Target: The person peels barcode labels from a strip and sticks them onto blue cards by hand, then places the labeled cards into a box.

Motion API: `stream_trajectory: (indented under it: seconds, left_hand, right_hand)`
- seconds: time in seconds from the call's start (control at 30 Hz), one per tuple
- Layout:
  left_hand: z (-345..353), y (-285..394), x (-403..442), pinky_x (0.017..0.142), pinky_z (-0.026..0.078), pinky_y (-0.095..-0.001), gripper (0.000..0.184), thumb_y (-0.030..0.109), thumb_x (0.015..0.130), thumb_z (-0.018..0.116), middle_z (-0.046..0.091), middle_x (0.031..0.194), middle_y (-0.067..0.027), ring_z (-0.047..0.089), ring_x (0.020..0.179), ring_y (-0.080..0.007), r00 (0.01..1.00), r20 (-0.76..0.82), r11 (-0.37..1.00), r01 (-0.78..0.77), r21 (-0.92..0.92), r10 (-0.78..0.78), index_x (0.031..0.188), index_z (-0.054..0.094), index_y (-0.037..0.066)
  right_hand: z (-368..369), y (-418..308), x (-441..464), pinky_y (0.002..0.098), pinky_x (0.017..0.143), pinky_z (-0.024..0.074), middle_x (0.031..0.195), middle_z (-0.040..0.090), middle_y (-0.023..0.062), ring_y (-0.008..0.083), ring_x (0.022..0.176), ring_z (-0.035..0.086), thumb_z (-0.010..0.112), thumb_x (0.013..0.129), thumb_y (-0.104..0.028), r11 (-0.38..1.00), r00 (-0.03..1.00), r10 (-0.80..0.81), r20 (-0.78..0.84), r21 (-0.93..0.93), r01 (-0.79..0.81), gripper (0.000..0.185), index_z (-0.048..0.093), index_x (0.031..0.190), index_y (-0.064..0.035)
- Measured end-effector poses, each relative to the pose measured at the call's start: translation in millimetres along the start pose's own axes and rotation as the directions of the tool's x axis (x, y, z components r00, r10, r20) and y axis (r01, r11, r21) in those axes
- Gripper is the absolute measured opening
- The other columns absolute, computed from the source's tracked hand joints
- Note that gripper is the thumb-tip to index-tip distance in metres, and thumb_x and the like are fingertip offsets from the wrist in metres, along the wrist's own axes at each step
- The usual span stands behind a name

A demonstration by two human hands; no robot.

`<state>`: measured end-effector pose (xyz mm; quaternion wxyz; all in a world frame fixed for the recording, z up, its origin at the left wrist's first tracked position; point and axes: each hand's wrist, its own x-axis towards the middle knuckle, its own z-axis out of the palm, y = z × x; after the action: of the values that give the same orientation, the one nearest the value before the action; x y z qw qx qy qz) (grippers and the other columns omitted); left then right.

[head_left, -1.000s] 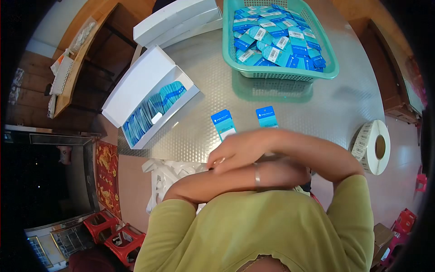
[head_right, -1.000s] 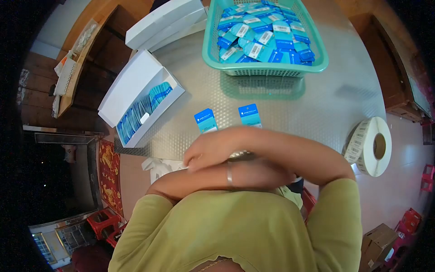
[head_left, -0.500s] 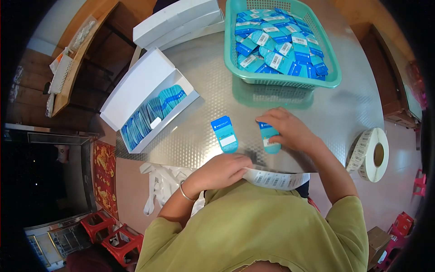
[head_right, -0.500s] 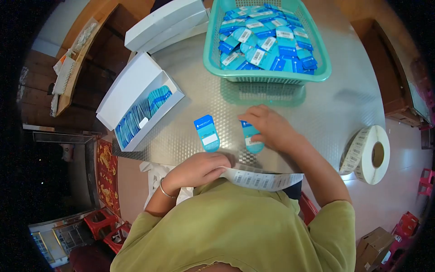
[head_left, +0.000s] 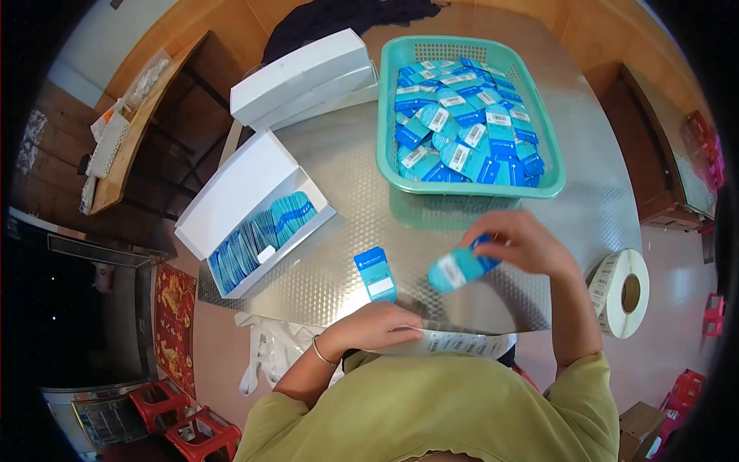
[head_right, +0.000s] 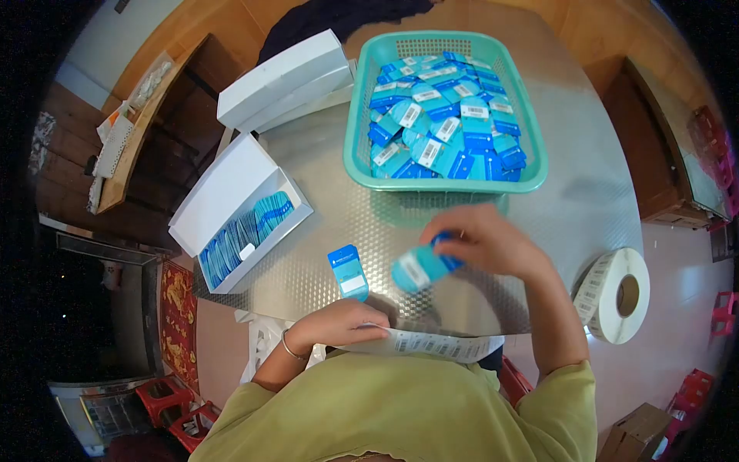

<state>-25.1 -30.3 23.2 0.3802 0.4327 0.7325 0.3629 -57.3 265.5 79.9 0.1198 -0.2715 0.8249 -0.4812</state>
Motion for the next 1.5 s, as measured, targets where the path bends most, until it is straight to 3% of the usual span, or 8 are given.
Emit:
stream_trajectory:
  seconds: [0.13,0.27,0.37,0.47,0.6,1.03,1.2,1.5]
  left_hand:
    - [3.2,-0.3,2.1,0.069,0.048,-0.0414,0.017,0.022,0.093,0.055,0.063,0.087,-0.0114,0.060,0.083,-0.0323,0.994,-0.026,0.982,-0.105,0.160,0.110,0.091,0.062,0.007]
    - [8.7,3.7,0.4,0.069,0.050,-0.0410,0.015,0.021,0.093,0.055,0.061,0.088,-0.0091,0.060,0.086,-0.0302,0.997,-0.044,0.951,-0.052,0.303,0.069,0.091,0.060,0.008]
    - [11.0,12.1,0.8,0.069,0.051,-0.0415,0.010,0.017,0.090,0.056,0.061,0.088,-0.0096,0.060,0.087,-0.0303,0.994,-0.091,0.933,-0.023,0.359,0.060,0.090,0.058,0.008]
    - [22.6,7.3,8.6,0.069,0.051,-0.0423,0.008,0.013,0.085,0.057,0.060,0.086,-0.0111,0.060,0.084,-0.0318,0.951,-0.232,0.932,-0.118,0.342,0.205,0.091,0.056,0.007]
    - [32.6,5.8,12.8,0.071,0.049,-0.0436,0.008,0.012,0.082,0.058,0.058,0.082,-0.0130,0.060,0.083,-0.0324,0.984,-0.136,0.953,-0.067,0.294,0.112,0.086,0.056,0.006]
    - [7.9,-7.7,6.1,0.072,0.047,-0.0353,0.023,0.025,0.095,0.056,0.064,0.087,-0.0118,0.061,0.079,-0.0253,0.998,-0.004,0.974,-0.058,-0.219,0.059,0.096,0.064,0.004]
    - [1.9,-16.6,3.3,0.072,0.045,-0.0263,0.020,0.018,0.097,0.057,0.064,0.086,-0.0020,0.055,0.080,-0.0085,1.000,-0.028,0.889,-0.002,-0.458,-0.012,0.099,0.064,0.000]
    - [10.9,-3.4,3.9,0.078,0.045,-0.0239,0.019,0.018,0.095,0.062,0.064,0.093,0.0007,0.056,0.087,-0.0061,0.992,-0.104,0.536,-0.047,-0.843,-0.077,0.099,0.065,0.000]
  right_hand:
    - [-33.9,-1.2,6.8,0.0233,0.070,0.0492,0.103,0.061,0.0029,0.0103,0.084,0.058,0.065,0.088,-0.002,0.959,0.784,0.247,-0.570,0.259,-0.114,0.027,0.062,0.115,-0.0031]
    - [-22.3,-6.3,15.0,0.0242,0.069,0.0502,0.108,0.059,0.0076,0.0128,0.087,0.056,0.066,0.084,0.004,0.996,0.554,0.027,-0.832,-0.028,-0.090,0.036,0.060,0.118,-0.0029]
    - [15.4,-2.2,21.4,0.0310,0.074,0.0516,0.110,0.061,0.0113,0.0234,0.090,0.060,0.067,0.076,0.010,0.940,0.752,-0.256,-0.608,-0.338,0.047,0.040,0.062,0.113,-0.0061]
    - [66.9,6.5,34.6,0.0406,0.095,0.0452,0.125,0.059,0.0109,0.0307,0.117,0.054,0.069,0.079,-0.005,0.919,0.953,-0.225,-0.203,-0.370,0.138,0.044,0.060,0.122,-0.0072]
    - [117.5,25.5,48.3,0.0483,0.110,0.0304,0.147,0.043,0.0074,0.0270,0.137,0.036,0.069,0.082,-0.028,0.787,0.953,-0.251,0.171,-0.537,0.303,0.064,0.046,0.139,-0.0118]
    - [117.1,39.8,-6.8,0.0543,0.114,0.0222,0.152,0.035,0.0050,0.0294,0.140,0.030,0.067,0.078,-0.049,0.711,0.992,-0.030,0.123,-0.695,0.107,0.076,0.043,0.142,-0.0140]
    - [111.2,37.7,-29.4,0.0551,0.112,0.0251,0.147,0.040,0.0086,0.0326,0.137,0.034,0.069,0.079,-0.040,0.705,1.000,-0.015,0.001,-0.709,0.011,0.070,0.047,0.139,-0.0120]
    - [97.1,-8.4,-27.6,0.0370,0.088,0.0484,0.121,0.059,0.0106,0.0284,0.111,0.056,0.075,0.078,-0.012,0.973,0.997,-0.052,-0.048,0.220,0.062,0.045,0.063,0.121,-0.0076]
